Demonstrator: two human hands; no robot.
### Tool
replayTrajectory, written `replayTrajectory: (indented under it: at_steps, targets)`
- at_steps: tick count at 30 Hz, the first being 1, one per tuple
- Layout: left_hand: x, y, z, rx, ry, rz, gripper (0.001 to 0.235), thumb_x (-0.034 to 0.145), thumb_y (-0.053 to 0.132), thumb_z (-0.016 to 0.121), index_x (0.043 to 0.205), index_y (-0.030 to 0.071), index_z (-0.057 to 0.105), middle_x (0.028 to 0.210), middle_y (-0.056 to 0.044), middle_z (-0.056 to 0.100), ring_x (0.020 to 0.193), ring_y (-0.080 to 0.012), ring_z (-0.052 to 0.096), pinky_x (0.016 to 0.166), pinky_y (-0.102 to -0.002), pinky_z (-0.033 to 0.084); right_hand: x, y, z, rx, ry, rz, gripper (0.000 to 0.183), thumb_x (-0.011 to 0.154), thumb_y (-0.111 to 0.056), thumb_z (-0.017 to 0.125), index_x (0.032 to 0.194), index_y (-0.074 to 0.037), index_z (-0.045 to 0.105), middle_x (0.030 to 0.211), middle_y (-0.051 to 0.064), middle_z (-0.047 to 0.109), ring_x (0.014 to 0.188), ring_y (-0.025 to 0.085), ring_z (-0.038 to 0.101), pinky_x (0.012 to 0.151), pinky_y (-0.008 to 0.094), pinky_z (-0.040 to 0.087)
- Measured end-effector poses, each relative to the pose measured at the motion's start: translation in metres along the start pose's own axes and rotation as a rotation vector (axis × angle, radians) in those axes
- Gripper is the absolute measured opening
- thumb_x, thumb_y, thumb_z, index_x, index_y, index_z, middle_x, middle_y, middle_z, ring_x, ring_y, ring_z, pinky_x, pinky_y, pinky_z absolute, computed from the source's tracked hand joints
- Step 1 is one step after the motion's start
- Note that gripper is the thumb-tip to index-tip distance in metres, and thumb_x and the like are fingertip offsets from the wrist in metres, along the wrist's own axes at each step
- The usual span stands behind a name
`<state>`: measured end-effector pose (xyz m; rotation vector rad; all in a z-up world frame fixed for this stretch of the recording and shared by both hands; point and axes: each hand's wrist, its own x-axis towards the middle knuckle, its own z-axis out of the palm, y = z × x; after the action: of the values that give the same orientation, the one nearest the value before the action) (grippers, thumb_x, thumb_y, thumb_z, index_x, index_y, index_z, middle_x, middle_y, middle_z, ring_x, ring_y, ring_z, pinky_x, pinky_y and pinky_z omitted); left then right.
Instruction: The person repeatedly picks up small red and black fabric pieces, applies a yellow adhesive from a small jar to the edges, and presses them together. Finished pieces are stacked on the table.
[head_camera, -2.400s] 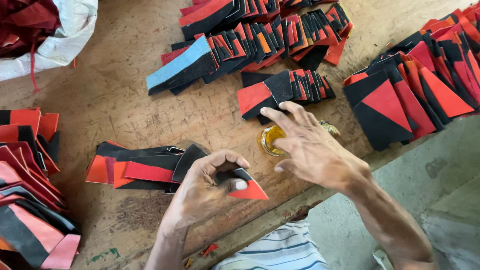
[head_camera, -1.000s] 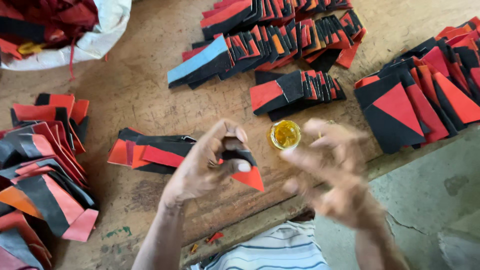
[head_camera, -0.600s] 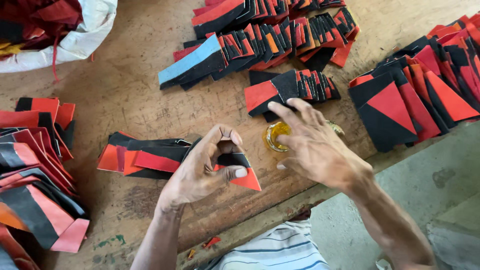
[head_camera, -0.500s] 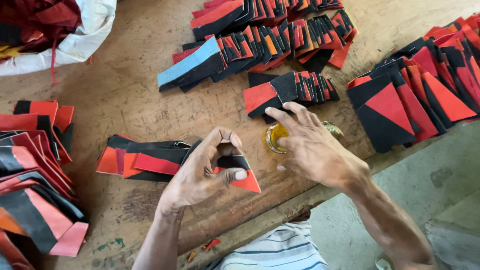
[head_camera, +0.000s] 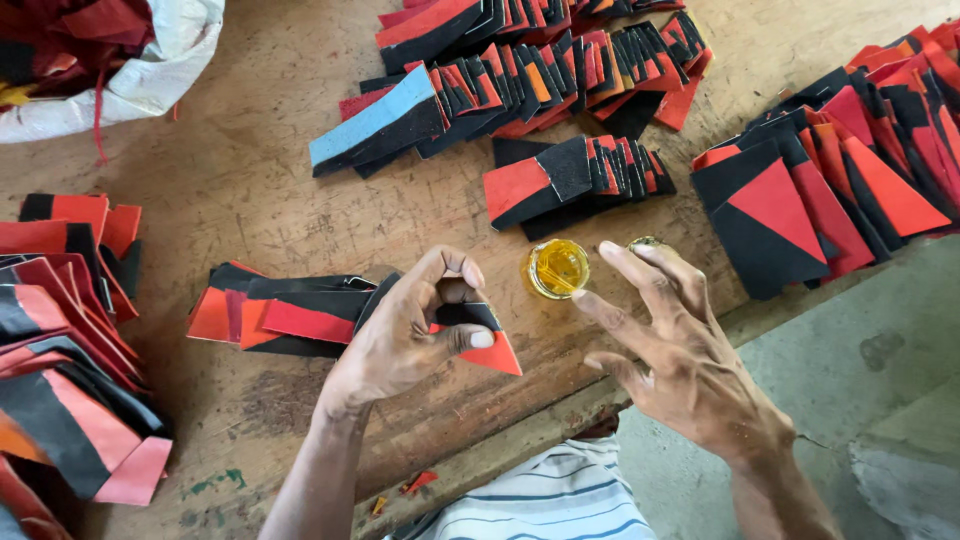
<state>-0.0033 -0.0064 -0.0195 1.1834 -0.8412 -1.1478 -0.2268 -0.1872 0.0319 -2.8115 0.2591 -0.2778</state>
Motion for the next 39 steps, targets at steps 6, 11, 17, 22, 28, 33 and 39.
replayTrajectory:
  at_steps: [6,11,17,22,28,33,39]
  targets:
    - [0.002,0.005,0.001,-0.045,-0.051,-0.071,0.045,0.086,-0.003,0.077,0.119,0.007,0.048,0.095,-0.004,0.065,0.091,-0.0091,0.062,0.081,-0.025,0.052,-0.016,-0.027,-0.017,0.282,0.288,0.035,0.051,0.086,-0.049,0.079,0.127,-0.022,0.065,0.137,0.009,0.053,0.126,0.022,0.046,0.104,0.034,0.044]
    - [0.001,0.017,0.007,-0.093,-0.110,-0.049,0.048,0.085,-0.009,0.076,0.119,0.006,0.045,0.094,-0.006,0.064,0.091,-0.0106,0.065,0.079,-0.025,0.051,-0.003,-0.031,0.007,0.600,-0.096,-0.100,0.078,0.087,-0.048,0.077,0.151,-0.012,0.050,0.142,0.011,0.053,0.132,0.029,0.048,0.110,0.043,0.044]
    - [0.002,0.024,0.010,-0.083,-0.113,-0.072,0.045,0.085,-0.010,0.072,0.117,0.006,0.046,0.100,-0.005,0.066,0.093,-0.0115,0.068,0.080,-0.026,0.055,0.000,-0.020,0.029,0.748,-0.106,-0.045,0.086,0.083,-0.052,0.076,0.155,-0.016,0.045,0.142,0.011,0.053,0.132,0.028,0.050,0.112,0.046,0.043]
    - [0.003,0.021,0.007,-0.108,-0.089,-0.017,0.046,0.087,-0.007,0.074,0.120,0.007,0.045,0.095,-0.006,0.065,0.092,-0.0112,0.066,0.079,-0.025,0.052,-0.005,-0.023,0.028,0.611,0.009,-0.123,0.076,0.083,-0.050,0.077,0.150,-0.021,0.053,0.139,0.005,0.057,0.127,0.024,0.053,0.111,0.042,0.045]
    - [0.004,0.021,0.000,-0.126,-0.104,0.013,0.047,0.088,-0.002,0.078,0.121,0.007,0.045,0.094,-0.005,0.065,0.090,-0.0104,0.064,0.079,-0.024,0.050,-0.007,-0.025,0.023,0.563,0.133,-0.130,0.061,0.087,-0.048,0.076,0.142,-0.028,0.058,0.140,0.005,0.052,0.123,0.023,0.051,0.105,0.035,0.050]
    - [0.009,0.022,0.004,-0.104,-0.098,0.035,0.048,0.088,-0.003,0.078,0.121,0.007,0.046,0.097,-0.004,0.063,0.093,-0.0091,0.061,0.078,-0.023,0.049,-0.002,-0.023,0.029,0.539,-0.020,-0.103,0.071,0.088,-0.048,0.074,0.148,-0.018,0.053,0.147,0.014,0.044,0.122,0.027,0.050,0.104,0.041,0.046]
    - [0.010,0.026,-0.005,-0.125,-0.062,0.040,0.048,0.088,-0.004,0.077,0.121,0.007,0.045,0.095,-0.005,0.066,0.092,-0.0109,0.064,0.079,-0.024,0.051,-0.014,-0.029,0.029,0.454,0.123,-0.229,0.071,0.088,-0.046,0.075,0.152,-0.032,0.049,0.143,0.005,0.053,0.125,0.022,0.053,0.107,0.042,0.047]
